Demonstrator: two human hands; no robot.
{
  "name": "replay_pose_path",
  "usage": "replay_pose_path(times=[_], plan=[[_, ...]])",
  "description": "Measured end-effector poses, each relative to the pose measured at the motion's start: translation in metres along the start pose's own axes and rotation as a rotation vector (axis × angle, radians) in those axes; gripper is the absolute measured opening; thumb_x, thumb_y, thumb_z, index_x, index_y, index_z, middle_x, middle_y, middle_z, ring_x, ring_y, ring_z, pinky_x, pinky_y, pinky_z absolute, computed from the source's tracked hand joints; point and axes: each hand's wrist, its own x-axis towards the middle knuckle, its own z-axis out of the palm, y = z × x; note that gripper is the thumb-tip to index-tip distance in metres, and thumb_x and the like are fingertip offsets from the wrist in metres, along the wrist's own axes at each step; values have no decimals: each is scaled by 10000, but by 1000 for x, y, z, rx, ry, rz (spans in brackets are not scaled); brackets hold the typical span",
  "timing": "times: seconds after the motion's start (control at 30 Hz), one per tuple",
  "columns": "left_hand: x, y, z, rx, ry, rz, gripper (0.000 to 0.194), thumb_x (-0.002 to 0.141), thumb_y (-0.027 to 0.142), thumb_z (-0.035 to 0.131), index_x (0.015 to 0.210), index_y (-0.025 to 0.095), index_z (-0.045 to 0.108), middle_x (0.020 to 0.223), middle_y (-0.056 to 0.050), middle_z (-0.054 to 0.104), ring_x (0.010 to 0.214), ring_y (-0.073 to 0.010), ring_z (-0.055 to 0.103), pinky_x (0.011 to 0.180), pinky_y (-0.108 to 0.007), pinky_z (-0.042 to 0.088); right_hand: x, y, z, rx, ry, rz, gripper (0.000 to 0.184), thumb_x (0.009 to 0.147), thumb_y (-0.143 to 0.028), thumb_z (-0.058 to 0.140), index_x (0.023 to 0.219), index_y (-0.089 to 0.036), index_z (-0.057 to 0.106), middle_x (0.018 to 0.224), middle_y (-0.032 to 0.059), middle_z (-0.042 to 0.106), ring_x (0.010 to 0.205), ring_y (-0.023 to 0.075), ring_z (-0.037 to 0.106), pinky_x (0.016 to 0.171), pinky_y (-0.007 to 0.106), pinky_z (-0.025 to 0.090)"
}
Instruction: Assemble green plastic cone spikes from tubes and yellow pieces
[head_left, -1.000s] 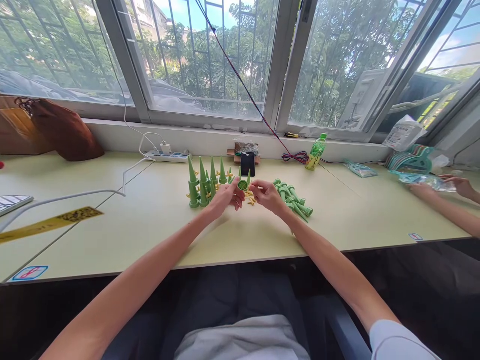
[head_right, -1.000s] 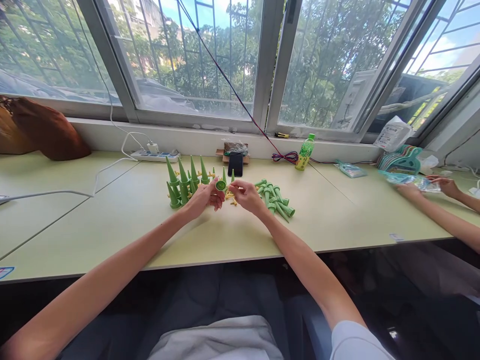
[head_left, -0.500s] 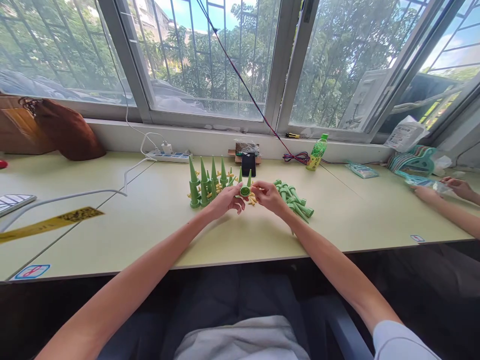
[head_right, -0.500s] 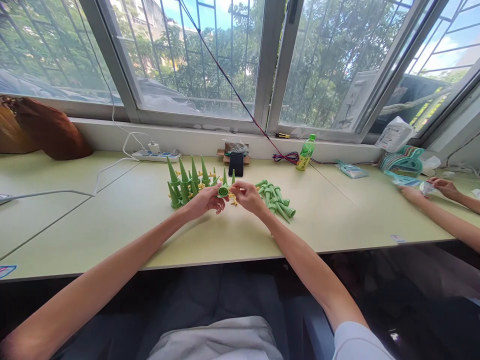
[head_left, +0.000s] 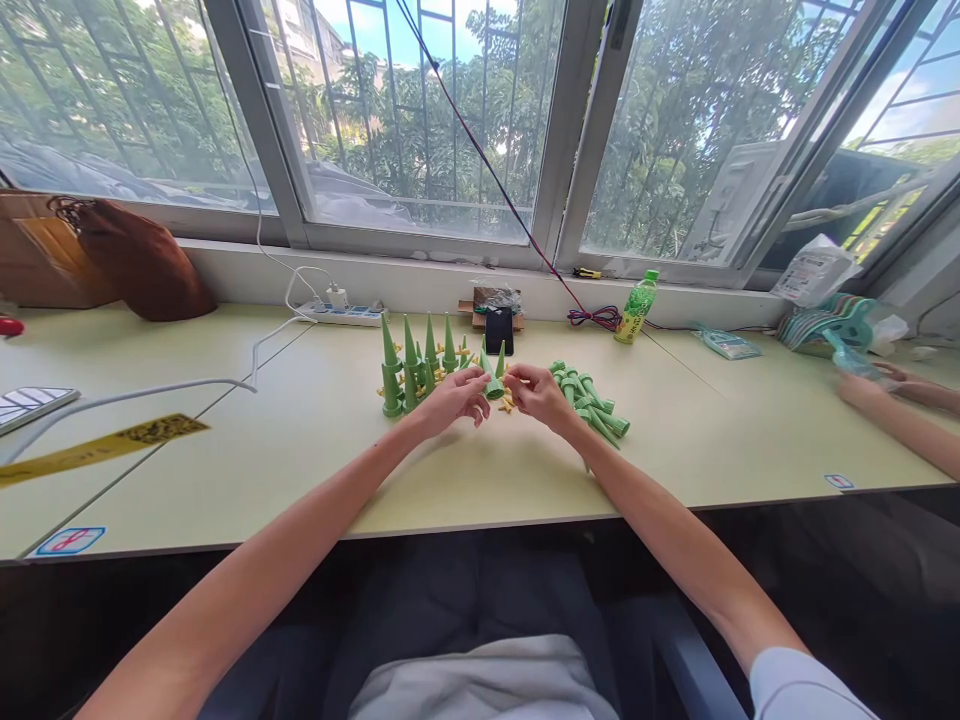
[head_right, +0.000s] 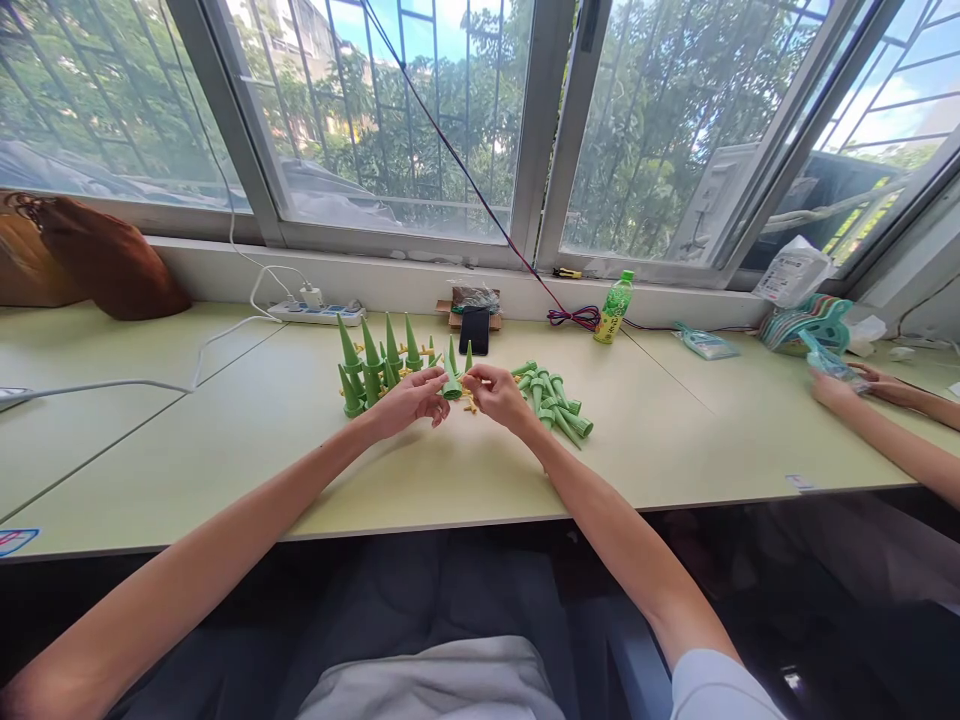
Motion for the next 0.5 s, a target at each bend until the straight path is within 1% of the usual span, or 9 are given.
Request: replay_pose_path(times=[0.13,0.2,0.33,0.5], plan=[[-2,0,-2,102,-13,77,422,810,541,698,829,187,468,655,17,565,557,-124,613,462,-234,489,0,2,0,-17,-8,-1,363,826,-543,620,759,-192,557,528,-66,378,439,71,338,406,209,272],[-3,2,-1,164,-2,114,432,798,544,707,821,186,466,656,21,562,540,-117,605,450,-231,496,0,3,0,-19,-12,2,358,830,-534,618,753,-190,552,531,-67,376,438,67,331,405,208,271],[-2,2,2,276,52,204,444,778,550,716,815,183,470,681,34,529,498,-108,599,403,-220,491,0,3,0,2,-27,16,359,827,-527,622,751,-184,549,545,-65,384,427,58,317,399,210,258],[1,-5,1,430,122,293,375,824,515,671,835,173,517,762,3,562,482,-101,594,372,-215,478,-1,0,0,34,-44,60,392,809,-558,634,745,-184,539,515,-78,355,410,53,284,390,214,228]])
